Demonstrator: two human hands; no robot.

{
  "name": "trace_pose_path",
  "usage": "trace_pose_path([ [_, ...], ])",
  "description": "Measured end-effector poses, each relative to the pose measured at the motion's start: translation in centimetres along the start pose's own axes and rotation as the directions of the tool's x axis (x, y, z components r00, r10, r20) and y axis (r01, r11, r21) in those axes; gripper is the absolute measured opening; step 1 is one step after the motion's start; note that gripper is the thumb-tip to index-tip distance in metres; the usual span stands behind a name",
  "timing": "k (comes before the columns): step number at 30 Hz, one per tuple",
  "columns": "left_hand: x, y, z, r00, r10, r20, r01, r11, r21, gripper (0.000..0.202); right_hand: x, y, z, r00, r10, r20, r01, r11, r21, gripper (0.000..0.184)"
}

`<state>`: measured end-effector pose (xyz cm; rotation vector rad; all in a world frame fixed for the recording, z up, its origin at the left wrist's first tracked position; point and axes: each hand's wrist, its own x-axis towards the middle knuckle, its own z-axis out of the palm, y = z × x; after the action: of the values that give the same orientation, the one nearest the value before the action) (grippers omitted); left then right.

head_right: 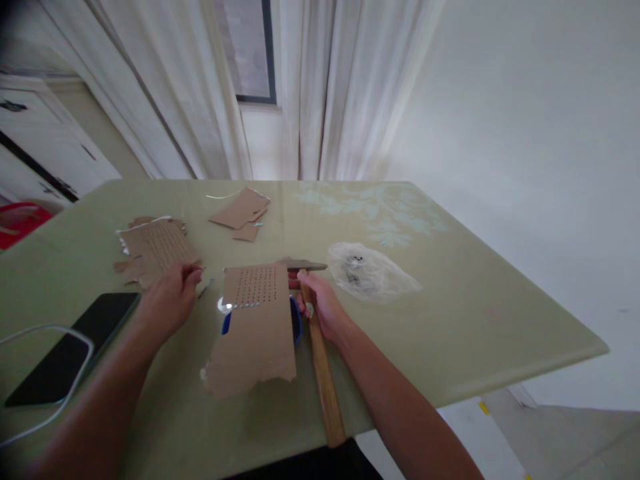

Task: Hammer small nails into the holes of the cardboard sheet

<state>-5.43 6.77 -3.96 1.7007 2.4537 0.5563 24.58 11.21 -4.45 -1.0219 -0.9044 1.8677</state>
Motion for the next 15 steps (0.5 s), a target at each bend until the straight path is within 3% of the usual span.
trace_pose_path([
  [3,-0.5,1.6,-0.2,0.989,0.138,0.052,-0.12,0.959,-0.258,0.044,0.0,0.2,-0.1,0.999,0.047,-0.008,-0.047,0.999,-0.018,0.041],
  [6,-1.3,3.2,-0.4,0.935,0.291,0.204,-0.176,0.878,-0.445,0.043,0.1,0.2,-0.2,0.998,0.063,-0.009,-0.064,0.998,-0.021,0.04],
  [9,-2.2,4.5,-1.1,0.873,0.381,0.305,-0.122,0.775,-0.62,0.038,0.3,0.2,-0.2,0.998,0.068,-0.009,-0.068,0.997,-0.023,0.038],
  [12,-2.7,5.2,-1.7,0.851,0.382,0.36,-0.007,0.694,-0.72,0.036,0.2,0.2,-0.3,0.998,0.066,0.002,-0.066,0.998,-0.019,0.039],
  [15,-2.9,5.3,-1.8,0.829,0.386,0.405,0.051,0.668,-0.742,0.035,0.1,0.1,-0.3,0.998,0.061,0.032,-0.061,0.998,-0.009,0.037],
])
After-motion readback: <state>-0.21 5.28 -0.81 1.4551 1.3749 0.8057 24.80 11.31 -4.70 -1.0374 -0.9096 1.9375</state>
